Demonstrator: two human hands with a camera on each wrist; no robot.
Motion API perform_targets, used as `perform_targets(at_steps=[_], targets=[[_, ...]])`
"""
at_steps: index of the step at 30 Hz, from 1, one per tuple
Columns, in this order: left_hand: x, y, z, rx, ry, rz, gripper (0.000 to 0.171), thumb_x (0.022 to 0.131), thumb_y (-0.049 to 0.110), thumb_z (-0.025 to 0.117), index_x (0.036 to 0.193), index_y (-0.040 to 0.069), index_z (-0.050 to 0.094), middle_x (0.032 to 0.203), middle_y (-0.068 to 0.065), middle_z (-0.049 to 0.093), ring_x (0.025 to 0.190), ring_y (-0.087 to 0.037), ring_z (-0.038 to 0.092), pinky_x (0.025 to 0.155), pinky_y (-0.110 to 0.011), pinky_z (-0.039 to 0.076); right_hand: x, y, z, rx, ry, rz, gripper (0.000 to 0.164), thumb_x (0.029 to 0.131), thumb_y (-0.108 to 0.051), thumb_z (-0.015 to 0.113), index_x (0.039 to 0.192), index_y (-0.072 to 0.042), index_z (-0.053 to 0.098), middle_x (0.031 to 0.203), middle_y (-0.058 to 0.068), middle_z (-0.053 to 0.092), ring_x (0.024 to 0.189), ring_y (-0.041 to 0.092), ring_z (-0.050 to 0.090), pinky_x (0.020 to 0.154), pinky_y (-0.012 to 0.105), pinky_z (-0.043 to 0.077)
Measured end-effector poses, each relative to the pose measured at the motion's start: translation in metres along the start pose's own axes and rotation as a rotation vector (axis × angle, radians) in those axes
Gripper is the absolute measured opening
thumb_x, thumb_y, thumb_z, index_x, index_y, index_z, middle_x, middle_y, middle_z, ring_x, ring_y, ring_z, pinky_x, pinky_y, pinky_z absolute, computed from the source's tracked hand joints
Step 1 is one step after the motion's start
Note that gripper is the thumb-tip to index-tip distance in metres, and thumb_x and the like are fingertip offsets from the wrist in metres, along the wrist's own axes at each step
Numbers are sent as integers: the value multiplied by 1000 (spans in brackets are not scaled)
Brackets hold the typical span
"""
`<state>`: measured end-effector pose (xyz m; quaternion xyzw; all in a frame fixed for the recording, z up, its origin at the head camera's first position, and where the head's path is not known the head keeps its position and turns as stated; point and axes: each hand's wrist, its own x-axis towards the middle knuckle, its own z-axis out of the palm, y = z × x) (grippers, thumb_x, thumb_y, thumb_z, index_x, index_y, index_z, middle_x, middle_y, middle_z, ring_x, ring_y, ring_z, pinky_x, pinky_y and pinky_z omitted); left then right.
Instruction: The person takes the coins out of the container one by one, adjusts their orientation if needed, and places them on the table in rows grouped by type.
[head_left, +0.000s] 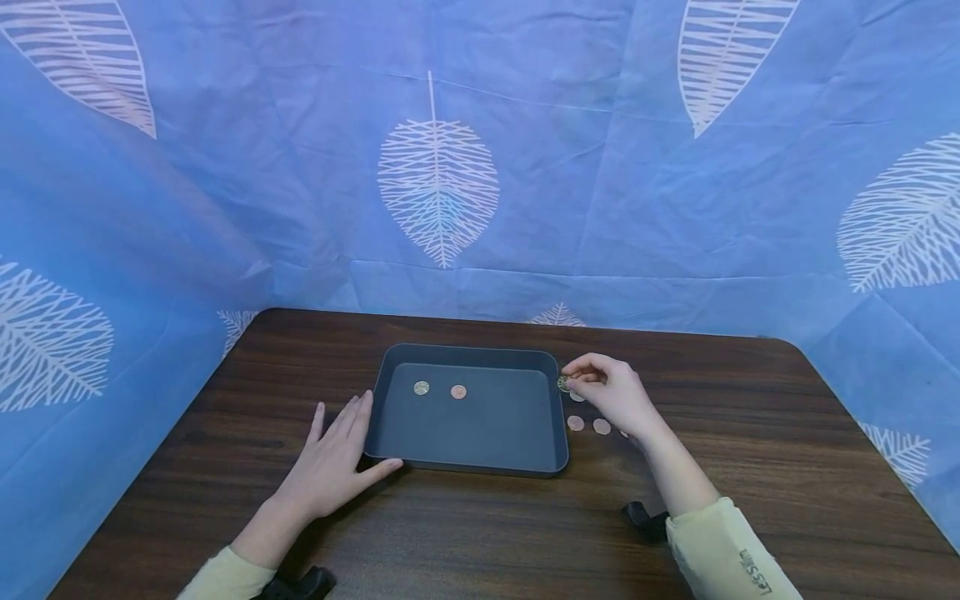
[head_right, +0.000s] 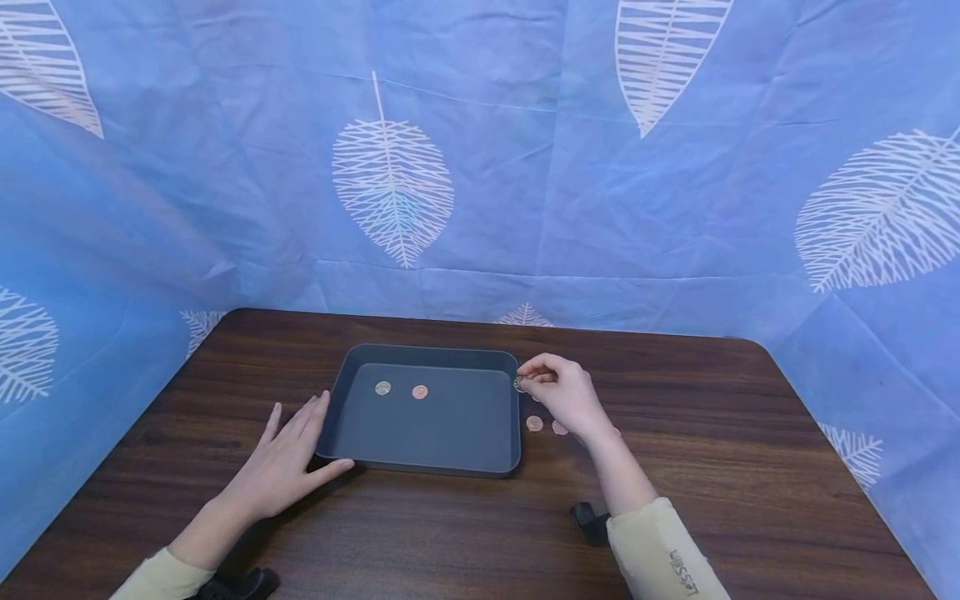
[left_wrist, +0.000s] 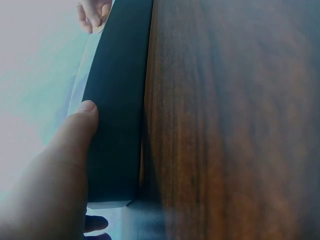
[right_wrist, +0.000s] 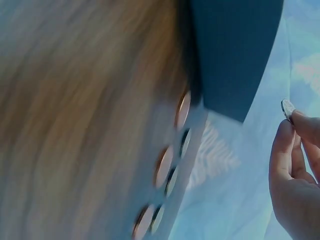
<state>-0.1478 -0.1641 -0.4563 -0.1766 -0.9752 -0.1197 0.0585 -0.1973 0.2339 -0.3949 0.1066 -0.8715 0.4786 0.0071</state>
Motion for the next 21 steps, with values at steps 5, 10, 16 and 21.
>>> perform_targets(at_steps=[5, 10, 16, 21], targets=[[0, -1, 0, 4, 6, 2, 109, 81, 80, 39, 151, -1, 18, 155, -17, 22, 142, -32, 22, 110, -61, 4, -11, 13, -20, -31, 33, 38, 21, 93, -13, 64, 110, -1, 65, 98, 11, 67, 92, 35, 62, 77, 39, 50], [1, 0, -1, 13, 21, 9, 108, 81, 80, 40, 151, 0, 19, 156, -17, 18, 143, -32, 17, 110, -61, 7, -21, 26, -38, -80, 63, 69, 24, 94, -16, 63, 112, -1, 64, 101, 13, 67, 93, 35, 62, 78, 41, 50], [1, -1, -1, 20, 23, 12, 109, 81, 80, 39, 151, 0, 19, 157, -17, 17, 143, -33, 16, 110, -61, 7, -28, 46, -53, -117, 82, 106, 27, 94, -19, 63, 113, -1, 63, 102, 14, 67, 94, 32, 63, 78, 42, 51], [1, -1, -1, 22, 22, 10, 109, 81, 80, 40, 151, 0, 19, 157, -17, 17, 143, -32, 15, 110, -61, 6, -30, 59, -62, -149, 90, 139, 28, 95, -20, 62, 114, 0, 63, 103, 15, 67, 95, 32, 64, 79, 43, 51]])
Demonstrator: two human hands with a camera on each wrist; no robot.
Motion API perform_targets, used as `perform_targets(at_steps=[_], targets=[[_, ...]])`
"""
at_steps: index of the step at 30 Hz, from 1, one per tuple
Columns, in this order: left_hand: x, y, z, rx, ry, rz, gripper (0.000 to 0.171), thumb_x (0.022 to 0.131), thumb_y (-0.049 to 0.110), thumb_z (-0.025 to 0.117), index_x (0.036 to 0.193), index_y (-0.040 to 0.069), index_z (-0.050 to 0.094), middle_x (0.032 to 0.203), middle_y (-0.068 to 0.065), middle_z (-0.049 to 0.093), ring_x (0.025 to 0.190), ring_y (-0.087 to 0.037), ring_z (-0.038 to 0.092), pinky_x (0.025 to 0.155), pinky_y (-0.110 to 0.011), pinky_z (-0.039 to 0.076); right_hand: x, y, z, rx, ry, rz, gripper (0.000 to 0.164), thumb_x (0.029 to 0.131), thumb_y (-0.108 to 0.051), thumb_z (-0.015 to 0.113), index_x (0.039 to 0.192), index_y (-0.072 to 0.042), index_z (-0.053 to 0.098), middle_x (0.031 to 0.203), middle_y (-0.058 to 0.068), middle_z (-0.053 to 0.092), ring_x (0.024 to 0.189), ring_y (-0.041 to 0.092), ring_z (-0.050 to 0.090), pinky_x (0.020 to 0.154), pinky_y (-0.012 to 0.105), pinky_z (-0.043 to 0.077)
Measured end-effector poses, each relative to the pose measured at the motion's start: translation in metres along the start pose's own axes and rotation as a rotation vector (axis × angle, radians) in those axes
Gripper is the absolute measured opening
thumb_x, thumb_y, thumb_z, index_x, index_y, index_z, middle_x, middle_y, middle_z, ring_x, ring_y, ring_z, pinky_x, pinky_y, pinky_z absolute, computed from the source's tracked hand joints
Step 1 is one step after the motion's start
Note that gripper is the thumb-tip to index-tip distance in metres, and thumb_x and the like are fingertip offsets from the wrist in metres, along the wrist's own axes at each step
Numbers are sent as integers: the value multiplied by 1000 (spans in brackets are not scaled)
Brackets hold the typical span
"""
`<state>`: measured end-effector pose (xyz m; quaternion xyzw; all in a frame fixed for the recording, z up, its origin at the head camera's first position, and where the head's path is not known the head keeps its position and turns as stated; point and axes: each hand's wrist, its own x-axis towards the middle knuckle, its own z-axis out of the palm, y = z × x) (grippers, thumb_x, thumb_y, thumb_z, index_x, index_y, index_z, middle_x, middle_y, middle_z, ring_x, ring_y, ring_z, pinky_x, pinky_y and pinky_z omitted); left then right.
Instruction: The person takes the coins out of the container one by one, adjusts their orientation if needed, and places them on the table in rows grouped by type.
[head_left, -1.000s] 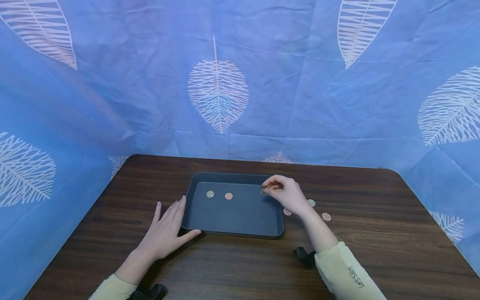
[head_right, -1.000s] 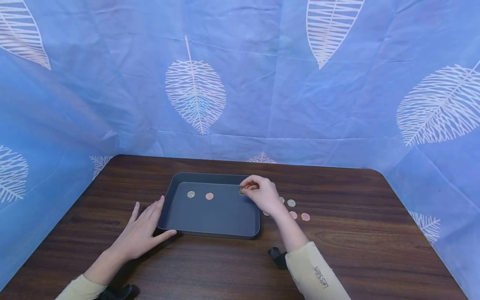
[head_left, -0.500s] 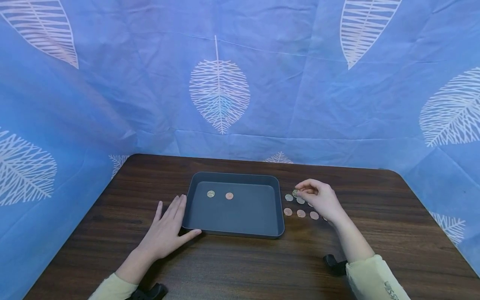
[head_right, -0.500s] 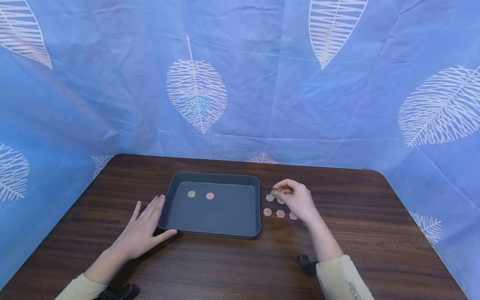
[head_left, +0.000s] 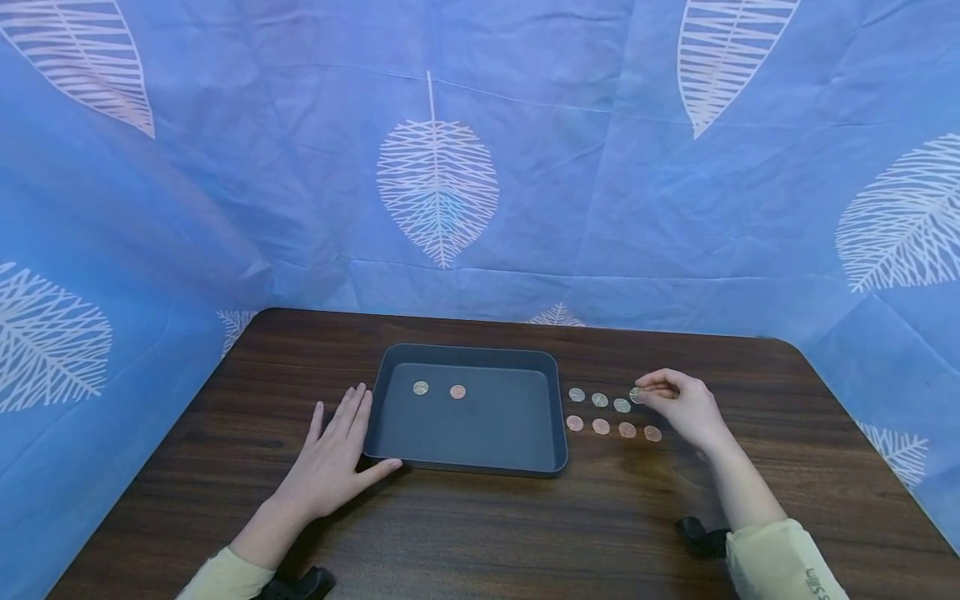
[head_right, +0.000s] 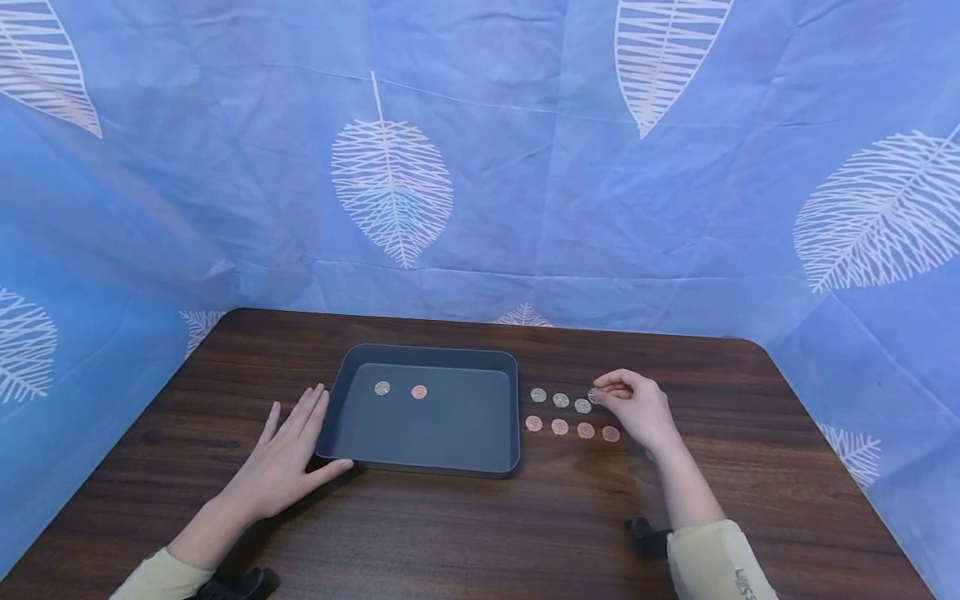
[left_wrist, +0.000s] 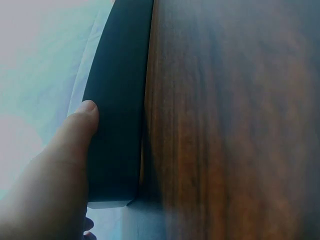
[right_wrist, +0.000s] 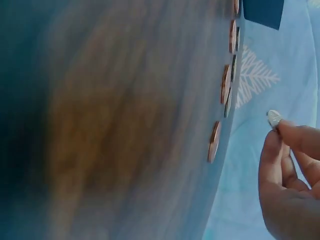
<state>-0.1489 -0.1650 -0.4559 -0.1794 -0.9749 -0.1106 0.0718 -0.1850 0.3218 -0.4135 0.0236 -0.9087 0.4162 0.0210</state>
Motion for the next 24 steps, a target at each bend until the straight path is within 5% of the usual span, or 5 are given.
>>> perform_targets(at_steps=[13, 24], targets=[[-1, 1, 0, -14, -2, -8, 108, 81, 78, 44, 151, -1, 19, 156, -17, 20, 143, -33, 17, 110, -62, 6, 6, 25, 0, -56, -24, 61, 24, 94, -12, 62, 112, 3, 65, 100, 14, 68, 88, 23, 65, 72, 36, 50], [0, 0, 1, -8, 0, 0, 108, 81, 78, 44, 151, -1, 18, 156, -17, 20, 142, -32, 20, 110, -62, 6, 4, 25, 2, -164, -13, 19, 20, 91, -9, 63, 107, 2, 67, 97, 16, 69, 88, 30, 65, 76, 48, 50]])
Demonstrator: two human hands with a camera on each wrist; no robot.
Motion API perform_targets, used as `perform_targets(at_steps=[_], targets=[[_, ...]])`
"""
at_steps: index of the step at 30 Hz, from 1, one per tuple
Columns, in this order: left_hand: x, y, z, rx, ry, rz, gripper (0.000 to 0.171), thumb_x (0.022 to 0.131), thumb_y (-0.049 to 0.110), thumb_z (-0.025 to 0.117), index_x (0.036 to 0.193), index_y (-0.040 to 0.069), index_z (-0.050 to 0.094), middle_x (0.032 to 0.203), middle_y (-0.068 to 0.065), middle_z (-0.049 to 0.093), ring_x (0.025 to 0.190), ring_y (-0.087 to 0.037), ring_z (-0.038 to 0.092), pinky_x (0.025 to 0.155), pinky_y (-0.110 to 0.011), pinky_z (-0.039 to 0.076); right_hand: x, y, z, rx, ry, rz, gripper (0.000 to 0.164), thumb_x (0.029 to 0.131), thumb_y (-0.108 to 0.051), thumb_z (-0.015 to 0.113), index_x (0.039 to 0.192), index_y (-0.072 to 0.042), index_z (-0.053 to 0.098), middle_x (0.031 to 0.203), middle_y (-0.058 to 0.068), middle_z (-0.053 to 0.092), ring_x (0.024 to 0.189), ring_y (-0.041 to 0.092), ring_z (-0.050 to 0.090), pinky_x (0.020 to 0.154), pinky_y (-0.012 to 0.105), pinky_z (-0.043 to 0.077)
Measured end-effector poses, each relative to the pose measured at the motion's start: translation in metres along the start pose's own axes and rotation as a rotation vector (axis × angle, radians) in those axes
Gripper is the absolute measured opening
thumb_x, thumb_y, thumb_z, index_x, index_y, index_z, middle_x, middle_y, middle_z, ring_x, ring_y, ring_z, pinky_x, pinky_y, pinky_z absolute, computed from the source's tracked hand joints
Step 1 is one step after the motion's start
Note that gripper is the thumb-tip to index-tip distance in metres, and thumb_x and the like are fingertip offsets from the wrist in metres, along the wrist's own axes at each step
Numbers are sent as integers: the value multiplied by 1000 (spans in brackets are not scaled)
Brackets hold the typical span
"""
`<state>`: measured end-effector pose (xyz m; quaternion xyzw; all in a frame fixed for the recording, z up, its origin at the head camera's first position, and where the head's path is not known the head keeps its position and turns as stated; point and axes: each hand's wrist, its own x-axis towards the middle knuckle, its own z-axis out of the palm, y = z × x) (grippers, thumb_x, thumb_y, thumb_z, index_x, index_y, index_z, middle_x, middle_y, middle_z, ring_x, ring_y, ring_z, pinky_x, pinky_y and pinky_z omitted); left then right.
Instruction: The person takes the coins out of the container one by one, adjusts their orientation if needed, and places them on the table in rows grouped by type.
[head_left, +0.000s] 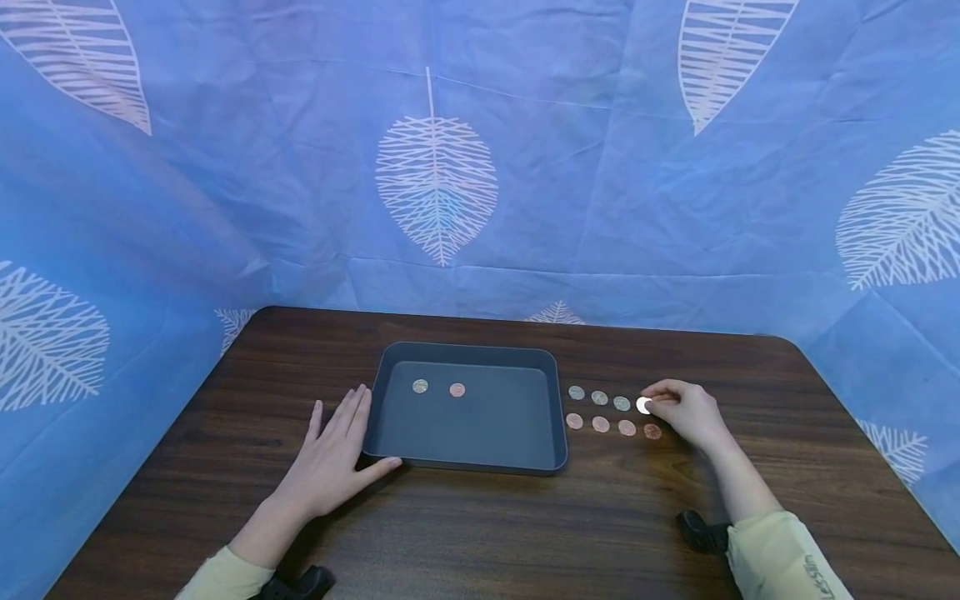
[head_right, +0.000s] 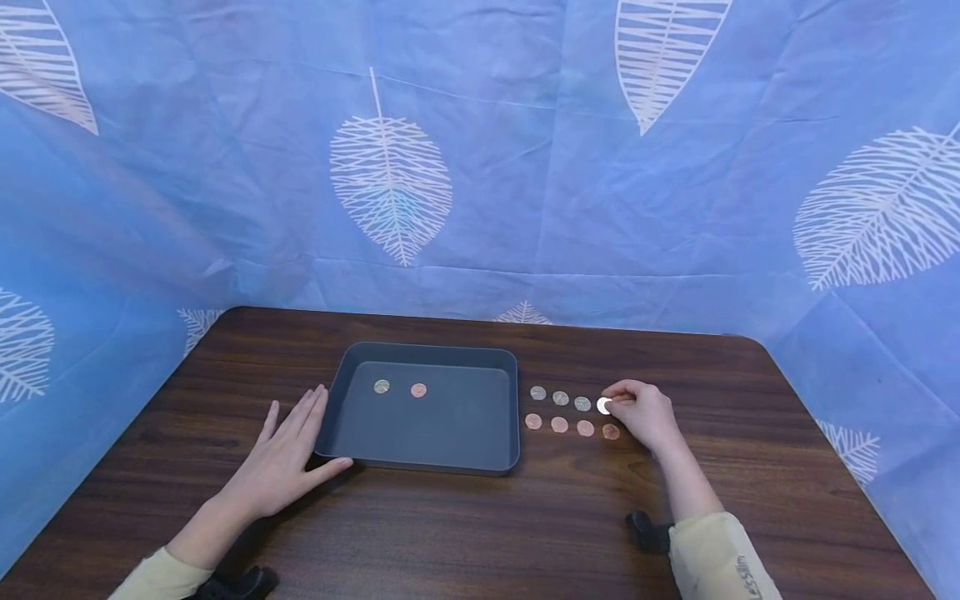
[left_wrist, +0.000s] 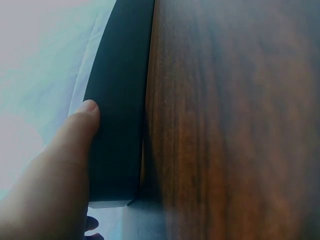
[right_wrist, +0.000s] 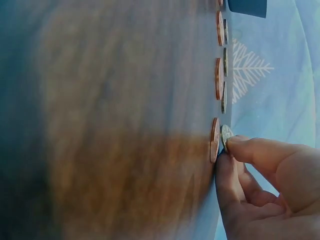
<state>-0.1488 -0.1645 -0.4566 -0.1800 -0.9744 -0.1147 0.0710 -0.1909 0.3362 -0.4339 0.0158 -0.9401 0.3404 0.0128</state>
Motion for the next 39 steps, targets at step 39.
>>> perform_targets(at_steps=[39], targets=[[-2, 1, -1, -2, 2, 0, 108, 81, 78, 43, 151, 0, 18, 156, -16, 20, 143, -32, 19, 110, -62, 4, 5, -59, 18, 41, 135, -80, 20, 94, -6, 56, 108, 3, 67, 102, 18, 60, 88, 30, 63, 73, 43, 51]])
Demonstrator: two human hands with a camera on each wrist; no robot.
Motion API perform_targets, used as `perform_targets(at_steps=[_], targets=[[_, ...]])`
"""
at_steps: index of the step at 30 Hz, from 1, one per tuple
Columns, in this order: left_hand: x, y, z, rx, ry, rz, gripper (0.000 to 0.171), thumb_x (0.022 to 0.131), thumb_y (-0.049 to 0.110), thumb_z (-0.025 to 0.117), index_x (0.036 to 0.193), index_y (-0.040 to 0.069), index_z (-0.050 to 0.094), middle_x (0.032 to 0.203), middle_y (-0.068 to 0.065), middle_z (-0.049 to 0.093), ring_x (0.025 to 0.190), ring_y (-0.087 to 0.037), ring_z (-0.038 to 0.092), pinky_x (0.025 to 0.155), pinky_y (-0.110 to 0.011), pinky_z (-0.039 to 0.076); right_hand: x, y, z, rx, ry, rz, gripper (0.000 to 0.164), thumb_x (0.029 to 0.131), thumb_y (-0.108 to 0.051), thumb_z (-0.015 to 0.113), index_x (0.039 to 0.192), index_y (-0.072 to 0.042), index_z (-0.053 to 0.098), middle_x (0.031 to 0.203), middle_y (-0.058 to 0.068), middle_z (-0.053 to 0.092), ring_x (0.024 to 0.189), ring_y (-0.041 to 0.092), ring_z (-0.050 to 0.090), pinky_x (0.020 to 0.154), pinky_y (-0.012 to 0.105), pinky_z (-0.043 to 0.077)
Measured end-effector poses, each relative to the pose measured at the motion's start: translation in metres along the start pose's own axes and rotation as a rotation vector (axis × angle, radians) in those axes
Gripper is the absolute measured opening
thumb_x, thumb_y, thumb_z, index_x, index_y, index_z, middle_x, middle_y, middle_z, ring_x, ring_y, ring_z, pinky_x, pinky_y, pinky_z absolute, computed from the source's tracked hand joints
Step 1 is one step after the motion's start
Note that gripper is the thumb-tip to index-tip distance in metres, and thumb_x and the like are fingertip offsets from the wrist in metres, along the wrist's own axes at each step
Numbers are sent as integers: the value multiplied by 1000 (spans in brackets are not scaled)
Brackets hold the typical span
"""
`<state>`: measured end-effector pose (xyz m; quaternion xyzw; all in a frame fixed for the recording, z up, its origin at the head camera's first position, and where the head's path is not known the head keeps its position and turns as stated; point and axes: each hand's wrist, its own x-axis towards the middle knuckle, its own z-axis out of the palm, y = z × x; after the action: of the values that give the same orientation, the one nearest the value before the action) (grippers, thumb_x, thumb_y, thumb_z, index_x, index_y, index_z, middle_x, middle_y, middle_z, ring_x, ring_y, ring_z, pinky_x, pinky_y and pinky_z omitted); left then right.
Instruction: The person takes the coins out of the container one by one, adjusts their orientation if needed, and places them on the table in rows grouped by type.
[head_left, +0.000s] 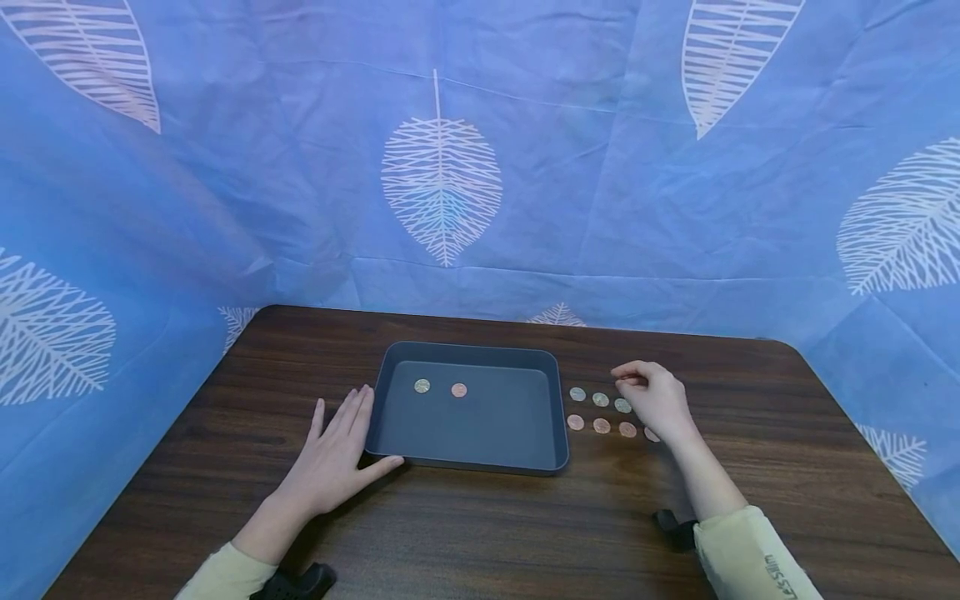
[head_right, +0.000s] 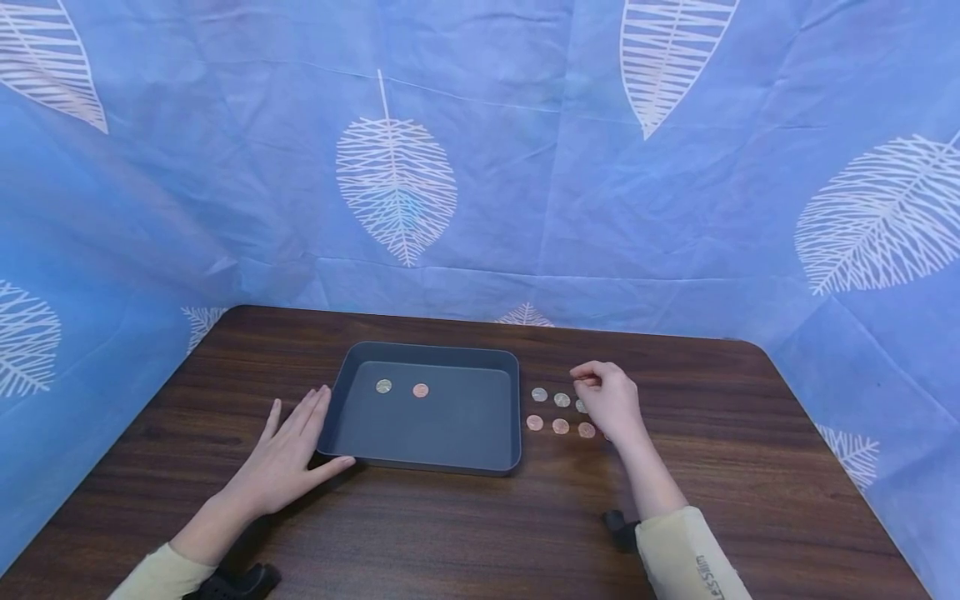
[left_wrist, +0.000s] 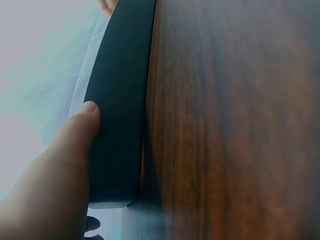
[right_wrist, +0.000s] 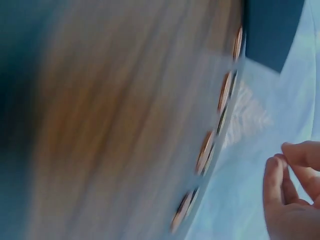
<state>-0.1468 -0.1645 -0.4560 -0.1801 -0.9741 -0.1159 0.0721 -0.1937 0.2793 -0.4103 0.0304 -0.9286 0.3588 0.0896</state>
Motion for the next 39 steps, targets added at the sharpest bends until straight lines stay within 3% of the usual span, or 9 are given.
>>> perform_targets(at_steps=[19, 28, 39], targets=[[-1, -2, 3, 7, 6, -6, 108, 81, 79, 42, 151, 0, 19, 156, -16, 21, 142, -32, 20, 110, -62, 4, 14, -114, 90, 254, -124, -144, 15, 90, -5, 64, 103, -4, 71, 98, 7, 59, 82, 18, 61, 73, 32, 52], [0, -1, 2, 17, 5, -7, 109, 81, 80, 39, 151, 0, 19, 156, -16, 21, 142, -32, 20, 110, -62, 4, 20, -133, 113, 296, -155, -135, 13, 90, -5, 65, 101, -8, 71, 96, 4, 59, 85, 16, 62, 76, 31, 53], [1, -1, 1, 11, -5, -16, 109, 81, 81, 38, 151, 0, 19, 156, -16, 21, 142, -32, 20, 110, -62, 4, 28, -133, 142, 351, -226, -94, 18, 91, -5, 64, 107, -2, 69, 101, 7, 59, 84, 18, 63, 74, 32, 52]])
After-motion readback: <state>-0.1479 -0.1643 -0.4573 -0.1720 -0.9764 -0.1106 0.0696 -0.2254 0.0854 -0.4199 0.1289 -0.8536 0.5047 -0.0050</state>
